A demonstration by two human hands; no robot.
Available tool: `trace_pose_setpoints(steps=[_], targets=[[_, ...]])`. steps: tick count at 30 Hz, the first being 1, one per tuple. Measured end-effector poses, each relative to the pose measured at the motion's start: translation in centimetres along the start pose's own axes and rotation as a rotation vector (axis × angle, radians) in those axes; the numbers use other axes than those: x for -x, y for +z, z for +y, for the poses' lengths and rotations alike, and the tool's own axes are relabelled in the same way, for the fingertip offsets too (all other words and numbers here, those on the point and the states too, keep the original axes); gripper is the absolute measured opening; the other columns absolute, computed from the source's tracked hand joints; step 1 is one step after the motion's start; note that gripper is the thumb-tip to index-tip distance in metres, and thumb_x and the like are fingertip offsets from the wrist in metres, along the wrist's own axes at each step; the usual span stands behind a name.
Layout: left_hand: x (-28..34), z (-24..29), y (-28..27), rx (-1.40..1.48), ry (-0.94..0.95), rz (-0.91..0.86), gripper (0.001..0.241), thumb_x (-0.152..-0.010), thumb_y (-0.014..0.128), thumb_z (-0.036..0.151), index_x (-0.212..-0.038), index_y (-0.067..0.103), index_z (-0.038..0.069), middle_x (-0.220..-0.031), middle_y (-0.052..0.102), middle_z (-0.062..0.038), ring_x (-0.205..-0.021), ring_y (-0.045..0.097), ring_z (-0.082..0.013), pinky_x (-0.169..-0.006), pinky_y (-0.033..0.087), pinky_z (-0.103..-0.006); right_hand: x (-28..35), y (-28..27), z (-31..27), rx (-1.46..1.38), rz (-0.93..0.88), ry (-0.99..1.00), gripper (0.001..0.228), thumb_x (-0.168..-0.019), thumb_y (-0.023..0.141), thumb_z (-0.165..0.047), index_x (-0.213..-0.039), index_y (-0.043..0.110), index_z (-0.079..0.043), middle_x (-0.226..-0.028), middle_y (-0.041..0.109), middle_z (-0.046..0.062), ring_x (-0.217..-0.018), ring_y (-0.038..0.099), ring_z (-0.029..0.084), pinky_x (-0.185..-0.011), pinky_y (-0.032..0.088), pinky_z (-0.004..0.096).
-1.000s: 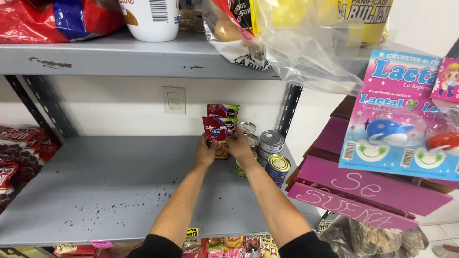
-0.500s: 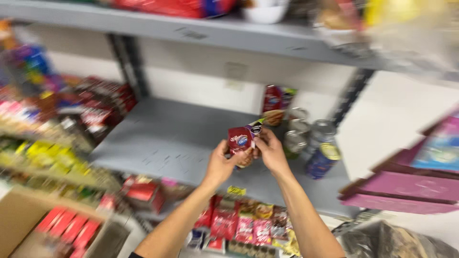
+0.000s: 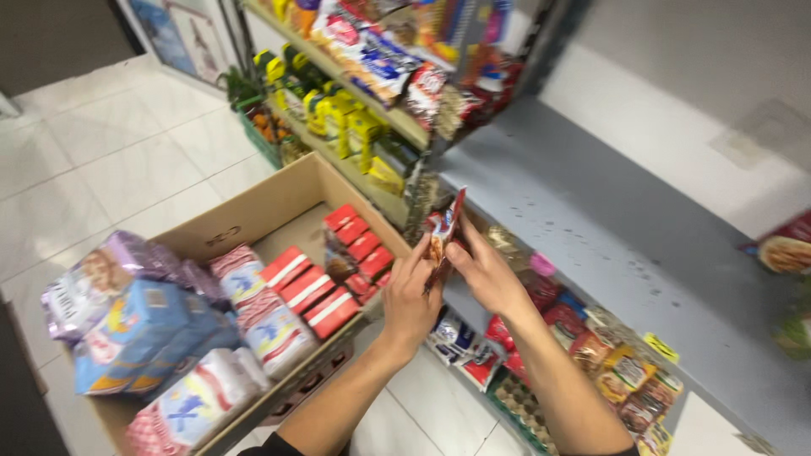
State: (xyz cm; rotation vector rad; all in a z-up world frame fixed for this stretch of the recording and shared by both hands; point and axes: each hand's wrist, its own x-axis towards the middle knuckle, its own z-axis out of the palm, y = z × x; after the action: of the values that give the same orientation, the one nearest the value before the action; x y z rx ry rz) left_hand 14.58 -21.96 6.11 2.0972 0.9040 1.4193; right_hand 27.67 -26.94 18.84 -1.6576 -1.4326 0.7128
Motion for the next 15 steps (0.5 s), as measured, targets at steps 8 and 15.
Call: trace_pose_setpoints(steps=[8,15], targets=[[-2.3,-11.0,-7.5,-0.161,-0.136,-0.014,0.025,-0.092,0.086,0.027,-0.096,0.067,0.012,-0.146,0.069,-0.008,-0.107,0.074,-0.0389,-0.080,0.063,-0.0501,-11.2,13.5,4.2,0.141,-0.143,0.205,0.062,-0.094,0.063,-0.052,-0.152,0.063,-0.030,-0.136,0.074,0.011,-0.134,0.064,0.038,-0.115,0.049,0.053],[-0.2,-19.7,-6.5,-0.303,-0.382,-0.349,0.030,-0.096,0.077,0.041,-0.111,0.065,0.018,-0.166,0.051,-0.015,-0.128,0.067,-0.0385,-0.112,0.048,-0.0559,-17.4,19.7,10.7,0.211,-0.328,0.183,0.042,-0.104,0.041,-0.027,-0.099,0.071,0.001,-0.130,0.071,0.030,-0.130,0.062,0.045,-0.114,0.047,0.056]])
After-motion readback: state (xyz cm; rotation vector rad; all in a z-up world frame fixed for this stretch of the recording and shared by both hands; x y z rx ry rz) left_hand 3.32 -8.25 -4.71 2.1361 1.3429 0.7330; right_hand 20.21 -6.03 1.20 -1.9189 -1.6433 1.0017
